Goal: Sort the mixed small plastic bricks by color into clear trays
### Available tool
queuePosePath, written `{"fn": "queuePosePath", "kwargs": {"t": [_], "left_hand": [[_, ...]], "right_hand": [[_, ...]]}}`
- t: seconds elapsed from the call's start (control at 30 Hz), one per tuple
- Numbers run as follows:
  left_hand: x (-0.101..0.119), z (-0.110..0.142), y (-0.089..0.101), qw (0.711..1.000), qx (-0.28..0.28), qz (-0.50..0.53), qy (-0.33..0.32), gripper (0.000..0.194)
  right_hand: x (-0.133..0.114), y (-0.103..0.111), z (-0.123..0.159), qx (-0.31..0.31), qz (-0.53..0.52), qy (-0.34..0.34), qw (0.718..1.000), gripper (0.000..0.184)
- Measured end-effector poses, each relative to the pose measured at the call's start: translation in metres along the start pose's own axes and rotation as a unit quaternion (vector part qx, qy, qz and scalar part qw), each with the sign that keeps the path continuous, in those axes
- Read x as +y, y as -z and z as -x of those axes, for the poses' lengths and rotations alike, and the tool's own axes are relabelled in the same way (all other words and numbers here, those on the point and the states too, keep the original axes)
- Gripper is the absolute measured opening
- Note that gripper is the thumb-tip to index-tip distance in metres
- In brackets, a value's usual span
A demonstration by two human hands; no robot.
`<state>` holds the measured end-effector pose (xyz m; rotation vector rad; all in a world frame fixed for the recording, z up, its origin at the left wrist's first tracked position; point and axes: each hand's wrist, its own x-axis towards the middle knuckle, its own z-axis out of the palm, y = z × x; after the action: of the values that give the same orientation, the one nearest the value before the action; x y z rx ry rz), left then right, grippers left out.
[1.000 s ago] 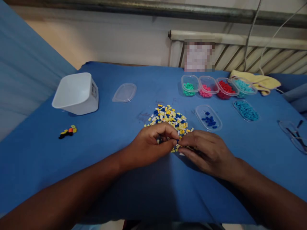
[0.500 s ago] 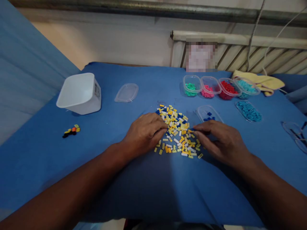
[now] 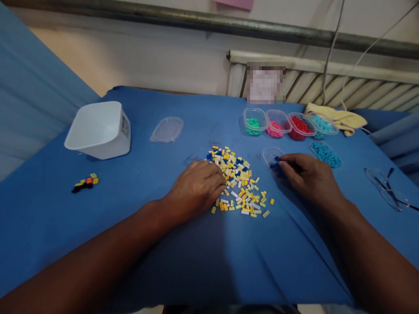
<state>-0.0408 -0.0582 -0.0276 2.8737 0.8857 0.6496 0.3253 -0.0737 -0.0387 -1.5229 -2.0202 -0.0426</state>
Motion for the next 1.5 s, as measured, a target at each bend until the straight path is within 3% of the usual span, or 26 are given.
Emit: {"fn": "queuePosePath", "kwargs": {"t": [0.27,0.4,0.47,0.57,0.67,0.8,1.07,1.23,1.33,1.43,1.5], "left_hand": [[-0.003,0.001,-0.001,0.997,0.018,-0.064,-0.050,0.017],[-0.001,-0.001,-0.002,0.994,0.015,-0.095,-0.061,0.020],[0.001,-0.001,-0.001,0.992,0.014,-0.103,-0.067,0.021],[0.007,-0.003,0.002,0.994,0.022,-0.085,-0.067,0.019],[0.018,-0.004,0.008,0.998,0.010,0.015,-0.063,0.016],[0.026,-0.002,0.012,0.981,-0.003,0.180,-0.076,0.009],[0.027,-0.002,0.014,0.953,0.044,0.300,-0.026,0.016],[0.035,-0.004,0.013,0.964,0.054,0.259,-0.015,0.015],[0.034,-0.006,0.010,0.970,0.051,0.234,-0.044,0.013],[0.026,-0.006,0.012,0.975,0.059,0.203,-0.067,0.018],[0.016,-0.004,0.019,0.981,0.073,0.172,-0.049,0.021]], "right_hand": [[0.007,-0.007,-0.002,-0.013,0.025,-0.009,1.000,0.037],[-0.001,-0.003,-0.002,0.010,0.009,-0.002,1.000,0.033],[-0.016,-0.001,-0.002,0.018,-0.008,0.031,0.999,0.026],[-0.052,-0.003,0.003,-0.021,-0.076,0.140,0.987,0.016],[-0.090,-0.009,0.010,-0.052,-0.167,0.246,0.953,0.012],[-0.119,-0.016,0.017,-0.047,-0.216,0.275,0.936,0.011],[-0.107,-0.015,0.014,-0.027,-0.252,0.217,0.943,0.007],[-0.105,-0.016,0.013,-0.030,-0.241,0.218,0.945,0.010],[-0.103,-0.014,0.012,-0.061,-0.230,0.219,0.946,0.014],[-0.090,-0.008,0.008,-0.079,-0.205,0.211,0.952,0.016],[-0.073,-0.002,0.004,-0.059,-0.177,0.172,0.967,0.016]]}}
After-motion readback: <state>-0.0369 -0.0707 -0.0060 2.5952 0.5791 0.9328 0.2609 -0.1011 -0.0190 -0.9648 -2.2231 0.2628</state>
